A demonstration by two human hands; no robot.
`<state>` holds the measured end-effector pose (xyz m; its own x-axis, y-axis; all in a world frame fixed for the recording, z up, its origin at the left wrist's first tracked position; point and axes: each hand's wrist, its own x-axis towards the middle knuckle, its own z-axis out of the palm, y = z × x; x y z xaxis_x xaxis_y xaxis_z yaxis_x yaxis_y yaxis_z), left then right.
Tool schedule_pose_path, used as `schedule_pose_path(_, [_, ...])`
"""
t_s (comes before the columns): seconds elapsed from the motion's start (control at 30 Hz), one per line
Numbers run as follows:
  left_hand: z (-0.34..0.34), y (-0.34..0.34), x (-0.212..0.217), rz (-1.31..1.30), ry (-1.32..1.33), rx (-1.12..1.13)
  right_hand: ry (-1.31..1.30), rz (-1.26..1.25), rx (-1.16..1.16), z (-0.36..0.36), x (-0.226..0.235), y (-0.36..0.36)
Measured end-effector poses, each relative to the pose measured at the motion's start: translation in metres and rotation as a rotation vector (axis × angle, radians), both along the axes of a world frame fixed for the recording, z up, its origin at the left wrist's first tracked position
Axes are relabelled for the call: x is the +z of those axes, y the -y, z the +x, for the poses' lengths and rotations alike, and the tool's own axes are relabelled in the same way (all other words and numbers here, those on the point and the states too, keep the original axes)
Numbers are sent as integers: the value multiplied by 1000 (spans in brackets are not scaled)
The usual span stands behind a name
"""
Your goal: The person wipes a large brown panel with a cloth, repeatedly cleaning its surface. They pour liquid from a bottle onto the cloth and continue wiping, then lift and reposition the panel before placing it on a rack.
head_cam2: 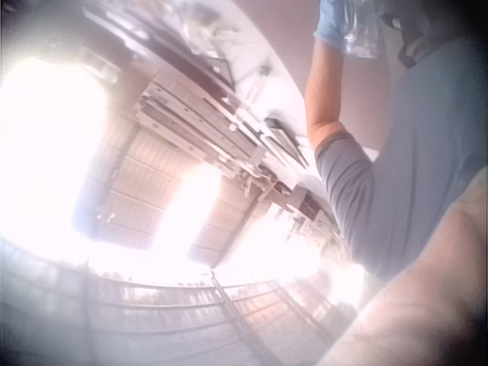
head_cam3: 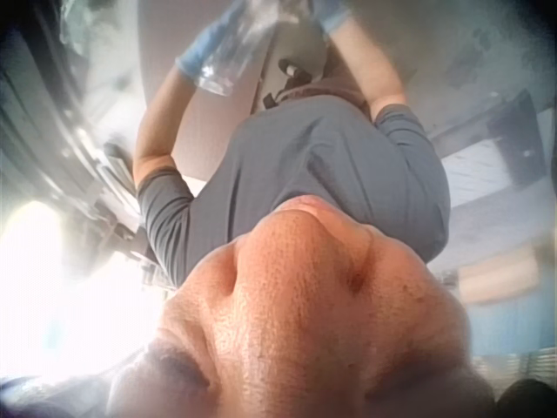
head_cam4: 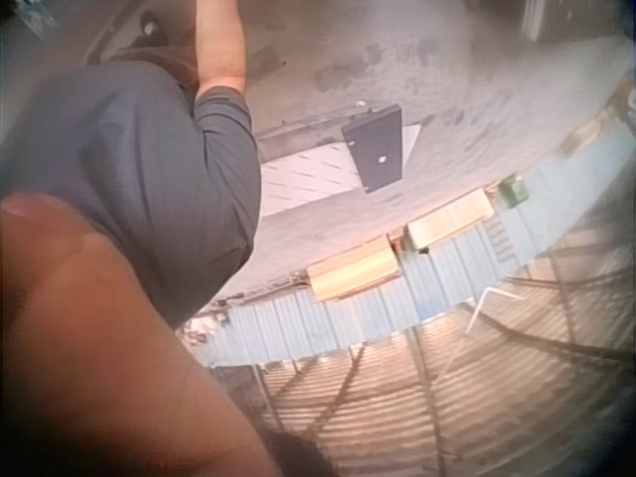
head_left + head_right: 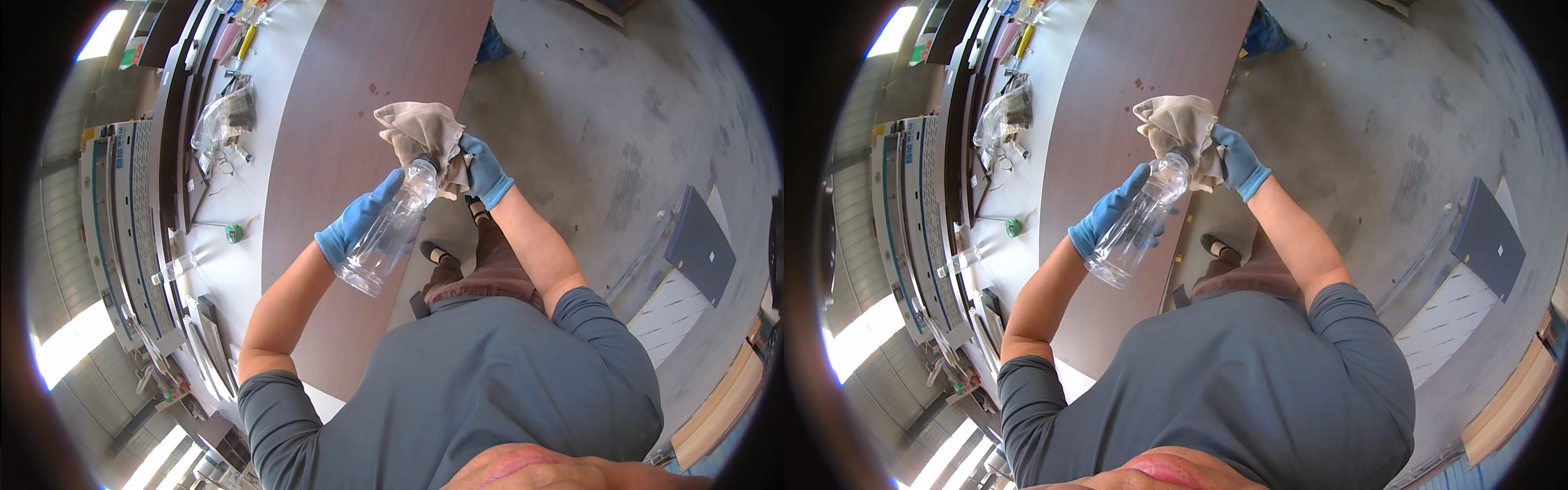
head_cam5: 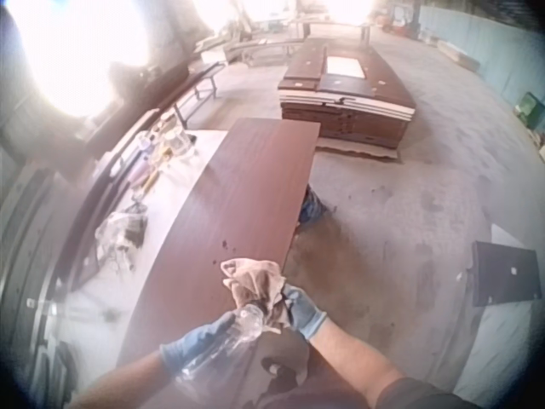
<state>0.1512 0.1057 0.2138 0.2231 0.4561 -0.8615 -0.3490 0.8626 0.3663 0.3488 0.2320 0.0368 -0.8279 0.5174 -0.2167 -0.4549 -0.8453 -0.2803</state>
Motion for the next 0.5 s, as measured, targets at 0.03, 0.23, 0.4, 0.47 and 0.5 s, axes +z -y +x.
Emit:
schedule_pose_path(0.03, [-1,1,0,-7,-1,3,8,-13,4,-2,-1,0])
schedule_pose_path(0.23, [-9,5,5,-26,42,79,-20,-33,67,-13,-1,-3])
schedule_pose_path(0.4, [-23,15,-5,-17,187,147,69,-38,71,-24,-9,3])
schedule_pose_path(0.47, [-27,19,-19,26,77,86,92,41,88,-27,-11,5])
schedule_pose_path(0.5, [-32,25,-25,49,19,68,80,57,117,-28,-11,3])
